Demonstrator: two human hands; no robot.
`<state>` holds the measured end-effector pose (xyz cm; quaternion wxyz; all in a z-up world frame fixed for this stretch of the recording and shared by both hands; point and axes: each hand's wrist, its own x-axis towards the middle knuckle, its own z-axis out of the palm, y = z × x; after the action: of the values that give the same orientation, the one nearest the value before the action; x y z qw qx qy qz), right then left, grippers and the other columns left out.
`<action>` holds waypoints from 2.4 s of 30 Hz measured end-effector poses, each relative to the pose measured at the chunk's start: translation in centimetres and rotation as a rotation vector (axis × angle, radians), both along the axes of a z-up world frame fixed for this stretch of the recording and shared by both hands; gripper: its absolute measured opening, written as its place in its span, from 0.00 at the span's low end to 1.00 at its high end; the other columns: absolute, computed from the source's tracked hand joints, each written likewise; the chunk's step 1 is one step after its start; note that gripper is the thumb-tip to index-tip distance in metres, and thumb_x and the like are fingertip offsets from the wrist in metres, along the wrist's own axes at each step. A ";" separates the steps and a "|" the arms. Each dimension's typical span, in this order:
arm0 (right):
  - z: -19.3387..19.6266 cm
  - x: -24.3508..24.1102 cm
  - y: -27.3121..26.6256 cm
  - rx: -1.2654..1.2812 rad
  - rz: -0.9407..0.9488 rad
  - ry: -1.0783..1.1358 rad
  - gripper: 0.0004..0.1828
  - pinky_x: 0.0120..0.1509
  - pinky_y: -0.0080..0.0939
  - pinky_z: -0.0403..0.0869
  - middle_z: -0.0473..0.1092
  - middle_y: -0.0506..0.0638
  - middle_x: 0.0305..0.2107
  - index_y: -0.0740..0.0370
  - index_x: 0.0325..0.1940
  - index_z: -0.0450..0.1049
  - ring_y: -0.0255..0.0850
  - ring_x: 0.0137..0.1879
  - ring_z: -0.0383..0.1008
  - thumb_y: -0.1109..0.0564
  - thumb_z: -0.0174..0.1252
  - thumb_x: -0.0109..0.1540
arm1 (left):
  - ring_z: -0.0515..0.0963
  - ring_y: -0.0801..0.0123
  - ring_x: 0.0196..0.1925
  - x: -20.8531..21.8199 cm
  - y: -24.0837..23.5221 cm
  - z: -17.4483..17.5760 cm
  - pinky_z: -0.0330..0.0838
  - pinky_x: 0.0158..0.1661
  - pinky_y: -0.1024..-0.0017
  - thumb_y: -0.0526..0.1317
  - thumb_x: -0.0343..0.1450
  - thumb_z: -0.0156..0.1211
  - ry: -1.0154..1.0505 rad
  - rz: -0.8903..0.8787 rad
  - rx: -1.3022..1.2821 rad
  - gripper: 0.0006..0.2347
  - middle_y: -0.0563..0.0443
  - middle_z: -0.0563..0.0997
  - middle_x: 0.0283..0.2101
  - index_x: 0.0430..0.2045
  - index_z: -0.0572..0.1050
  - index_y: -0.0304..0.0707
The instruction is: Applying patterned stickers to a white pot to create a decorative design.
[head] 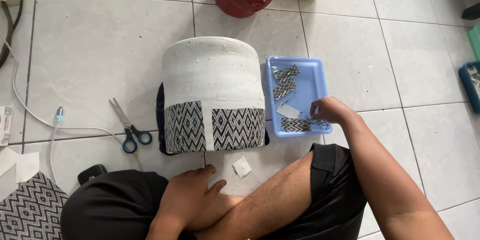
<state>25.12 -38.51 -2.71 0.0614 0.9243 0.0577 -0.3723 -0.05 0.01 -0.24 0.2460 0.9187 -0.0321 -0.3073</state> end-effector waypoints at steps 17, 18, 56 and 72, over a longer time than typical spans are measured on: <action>-1.3 2.4 -0.2 0.289 -0.188 -0.250 0.13 0.42 0.42 0.70 0.74 0.49 0.35 0.47 0.49 0.76 0.44 0.37 0.72 0.49 0.60 0.60 | 0.78 0.58 0.42 0.3 0.0 0.1 0.71 0.38 0.57 0.60 0.70 0.47 0.005 -0.003 0.004 0.17 0.54 0.81 0.35 0.41 0.70 0.51; -1.4 2.4 -0.4 0.298 -0.215 -0.289 0.13 0.42 0.43 0.70 0.75 0.50 0.37 0.50 0.47 0.75 0.45 0.40 0.73 0.48 0.60 0.60 | 0.78 0.60 0.42 0.3 0.0 0.4 0.71 0.37 0.58 0.60 0.71 0.47 0.019 -0.001 0.007 0.17 0.55 0.81 0.34 0.40 0.70 0.51; 0.2 0.9 0.2 0.097 -0.296 0.114 0.19 0.38 0.42 0.74 0.73 0.51 0.43 0.57 0.52 0.69 0.43 0.33 0.77 0.55 0.53 0.57 | 0.79 0.57 0.45 0.7 -0.4 1.1 0.71 0.42 0.57 0.61 0.71 0.38 0.081 0.035 0.035 0.19 0.52 0.82 0.38 0.44 0.70 0.54; -0.5 0.1 -1.5 0.268 -0.223 -0.037 0.05 0.39 0.39 0.69 0.73 0.48 0.30 0.56 0.39 0.73 0.39 0.33 0.75 0.55 0.56 0.61 | 0.79 0.58 0.47 0.5 -0.6 2.9 0.70 0.45 0.62 0.62 0.71 0.35 0.130 0.110 0.017 0.22 0.51 0.82 0.39 0.47 0.70 0.54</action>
<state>25.23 -39.98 -3.20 -0.1030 0.9316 0.0025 -0.3485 0.48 -0.54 2.65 0.2560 0.8992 0.0371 -0.3527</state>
